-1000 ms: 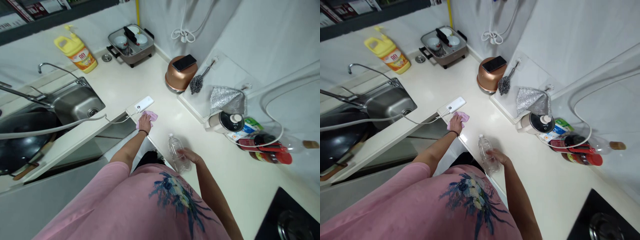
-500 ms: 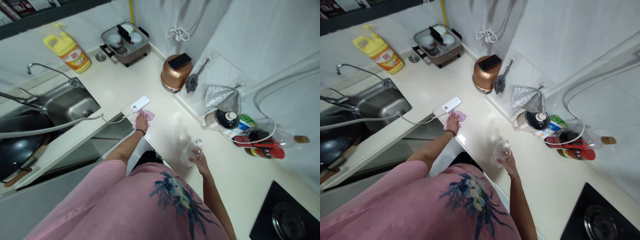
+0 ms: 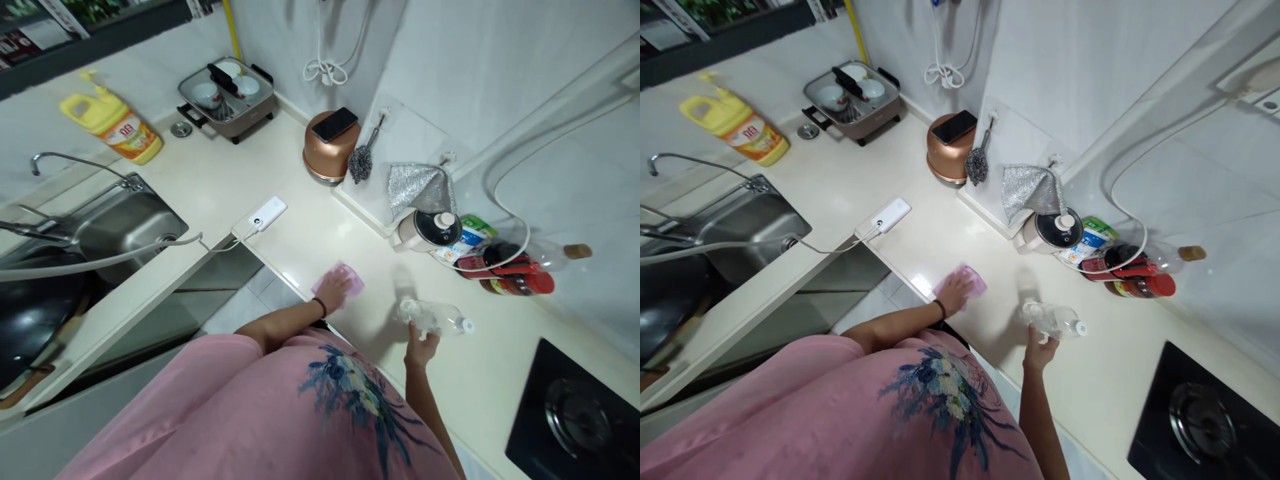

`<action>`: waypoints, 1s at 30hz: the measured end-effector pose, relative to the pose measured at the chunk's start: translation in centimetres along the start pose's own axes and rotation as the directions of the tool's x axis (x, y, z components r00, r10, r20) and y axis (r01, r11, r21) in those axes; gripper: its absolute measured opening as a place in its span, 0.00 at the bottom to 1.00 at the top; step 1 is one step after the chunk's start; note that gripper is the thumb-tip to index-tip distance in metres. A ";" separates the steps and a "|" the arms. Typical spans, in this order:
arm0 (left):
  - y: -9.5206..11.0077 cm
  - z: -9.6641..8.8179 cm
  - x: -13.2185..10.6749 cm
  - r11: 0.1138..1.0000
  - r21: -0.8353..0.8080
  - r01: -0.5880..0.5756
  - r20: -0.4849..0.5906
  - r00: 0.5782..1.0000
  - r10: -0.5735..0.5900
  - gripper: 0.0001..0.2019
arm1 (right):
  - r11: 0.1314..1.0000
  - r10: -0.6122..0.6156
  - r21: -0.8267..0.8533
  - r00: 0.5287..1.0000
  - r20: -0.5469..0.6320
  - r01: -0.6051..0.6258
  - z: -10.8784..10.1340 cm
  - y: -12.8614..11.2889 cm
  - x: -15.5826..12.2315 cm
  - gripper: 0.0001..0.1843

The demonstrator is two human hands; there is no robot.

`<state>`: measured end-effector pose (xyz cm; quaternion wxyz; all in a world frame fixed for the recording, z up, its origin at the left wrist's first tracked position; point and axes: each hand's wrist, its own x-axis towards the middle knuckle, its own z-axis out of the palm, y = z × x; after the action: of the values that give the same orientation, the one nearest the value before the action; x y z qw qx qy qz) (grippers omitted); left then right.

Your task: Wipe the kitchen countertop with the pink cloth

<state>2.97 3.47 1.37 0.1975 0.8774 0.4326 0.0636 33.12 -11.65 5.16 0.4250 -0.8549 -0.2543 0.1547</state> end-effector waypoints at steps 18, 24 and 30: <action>-17.5 -9.7 4.8 0.764 -0.058 0.642 -0.222 0.738 -0.637 0.35 | 0.697 0.028 -0.661 0.911 0.410 0.276 -2.2 3.0 -4.6 0.33; -6.1 -3.4 7.2 0.929 -0.017 0.369 -0.123 0.921 -0.369 0.34 | 0.672 0.014 -0.681 0.914 0.405 0.291 -2.2 3.1 -4.9 0.33; 3.4 2.9 6.6 0.969 -0.015 -0.248 -0.020 0.969 0.248 0.34 | 0.681 0.041 -0.678 0.909 0.414 0.278 -2.2 2.5 -4.7 0.35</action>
<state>10.36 5.95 -0.34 0.1920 0.9221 0.3208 0.0995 31.09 -16.98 4.63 0.0020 -0.8837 -0.4308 0.1829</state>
